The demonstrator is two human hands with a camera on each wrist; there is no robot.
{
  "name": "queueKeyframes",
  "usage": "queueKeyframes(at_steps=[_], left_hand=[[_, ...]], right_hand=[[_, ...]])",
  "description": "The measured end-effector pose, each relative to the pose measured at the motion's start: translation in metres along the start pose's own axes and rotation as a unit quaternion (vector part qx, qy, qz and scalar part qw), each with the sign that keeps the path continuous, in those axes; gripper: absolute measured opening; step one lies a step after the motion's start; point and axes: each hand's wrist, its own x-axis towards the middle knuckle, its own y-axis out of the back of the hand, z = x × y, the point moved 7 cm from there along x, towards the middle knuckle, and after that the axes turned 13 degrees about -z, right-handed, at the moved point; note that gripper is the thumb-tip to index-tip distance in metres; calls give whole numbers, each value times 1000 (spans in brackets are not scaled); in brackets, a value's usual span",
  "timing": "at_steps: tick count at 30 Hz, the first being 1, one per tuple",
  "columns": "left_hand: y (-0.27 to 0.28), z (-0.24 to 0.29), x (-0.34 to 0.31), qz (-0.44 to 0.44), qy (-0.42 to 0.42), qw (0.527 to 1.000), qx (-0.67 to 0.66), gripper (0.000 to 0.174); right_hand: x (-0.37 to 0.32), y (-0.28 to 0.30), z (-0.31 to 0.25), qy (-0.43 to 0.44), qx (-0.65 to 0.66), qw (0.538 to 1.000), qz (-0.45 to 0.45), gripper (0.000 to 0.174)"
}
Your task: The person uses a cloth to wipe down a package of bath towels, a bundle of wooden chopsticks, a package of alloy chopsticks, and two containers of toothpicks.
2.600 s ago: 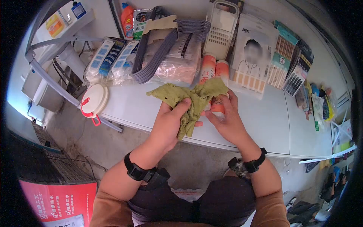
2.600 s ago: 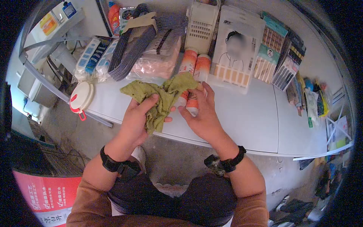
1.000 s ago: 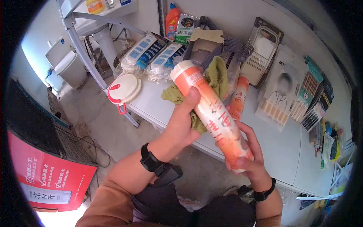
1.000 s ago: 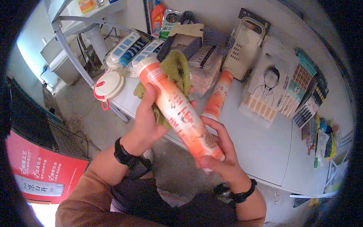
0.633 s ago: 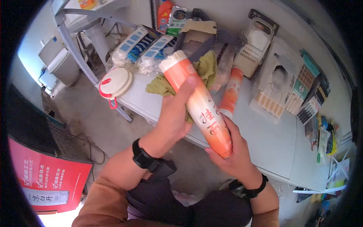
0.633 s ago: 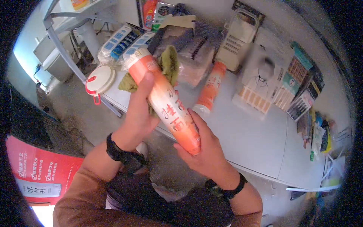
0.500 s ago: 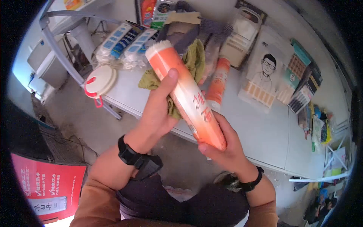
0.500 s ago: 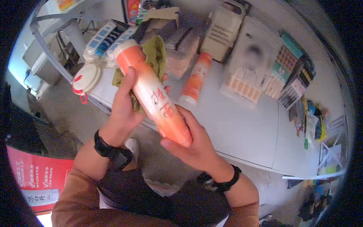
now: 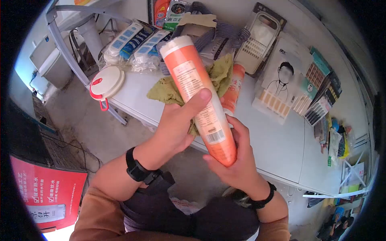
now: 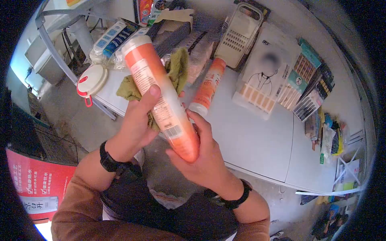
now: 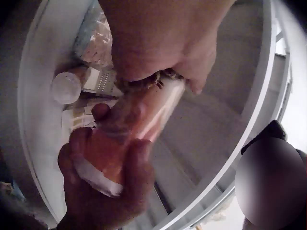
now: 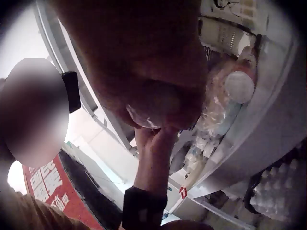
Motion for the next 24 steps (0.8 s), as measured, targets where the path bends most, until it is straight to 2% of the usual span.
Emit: queueKeyframes(at_steps=[2, 3, 4, 5, 6, 7, 8, 10, 11, 12, 13, 14, 16, 17, 18, 19, 20, 21, 22, 23, 24], left_hand=[[-2, -1, 1, -26, 8, 999, -16, 64], [-4, -3, 1, -53, 10, 998, -36, 66], [-7, -5, 1, -80, 12, 995, -55, 68], [-6, -5, 1, -81, 11, 995, -53, 68], [-9, -6, -1, -106, 26, 993, -52, 68], [-11, -8, -2, -131, 41, 989, -51, 69], [-10, -6, -3, -130, 41, 989, -51, 69], [-7, -1, -3, -134, 34, 990, -18, 64], [-9, -2, -2, -133, 33, 990, -17, 64], [-6, -1, 0, -83, 20, 996, 8, 62], [-2, -1, -1, -33, 9, 999, 32, 59], [-3, -3, -2, -33, 9, 999, 32, 59], [0, -8, -4, -14, 12, 999, 30, 55], [2, -8, -4, -14, 12, 999, 30, 55], [0, -10, -4, -43, 23, 999, 1, 58], [-3, -12, -5, -72, 34, 996, -28, 61], [-2, -10, -5, -71, 35, 997, -27, 61], [-9, -8, -5, -117, 36, 992, -37, 66], [-16, -5, -5, -163, 38, 985, -47, 71], [-17, -4, -5, -163, 39, 985, -47, 71], [-16, -2, -4, -154, 39, 987, -26, 73]], right_hand=[[-2, 4, -2, 10, 51, 999, -8, 81], [-3, 1, 6, -71, 244, 966, -43, 80], [-7, -7, 12, -149, 425, 889, -77, 79], [-7, -4, 15, -147, 425, 890, -78, 79], [-6, -11, 12, -123, 554, 813, -128, 77], [-5, -17, 5, -96, 670, 715, -176, 76], [-5, -18, 2, -95, 670, 715, -176, 76], [-6, -16, 9, -160, 581, 790, -110, 78], [-7, -22, 10, -160, 581, 790, -112, 78], [-3, -4, 6, -67, 320, 944, -41, 78], [-5, 8, -11, 33, 25, 998, 36, 78], [-4, 6, -8, 33, 26, 999, 36, 78], [-1, 4, -9, 30, -111, 993, 35, 79], [-1, 5, -10, 30, -111, 993, 36, 79], [0, 4, -6, 25, 60, 998, 8, 79], [0, 0, -2, 19, 231, 972, -21, 79], [-2, 5, -2, 19, 233, 972, -21, 79], [-4, 0, 4, -18, 423, 901, -92, 79], [-8, -10, 3, -55, 593, 788, -158, 79], [-7, -12, -3, -55, 594, 787, -157, 79], [-7, -14, -4, -93, 570, 807, -126, 77]])
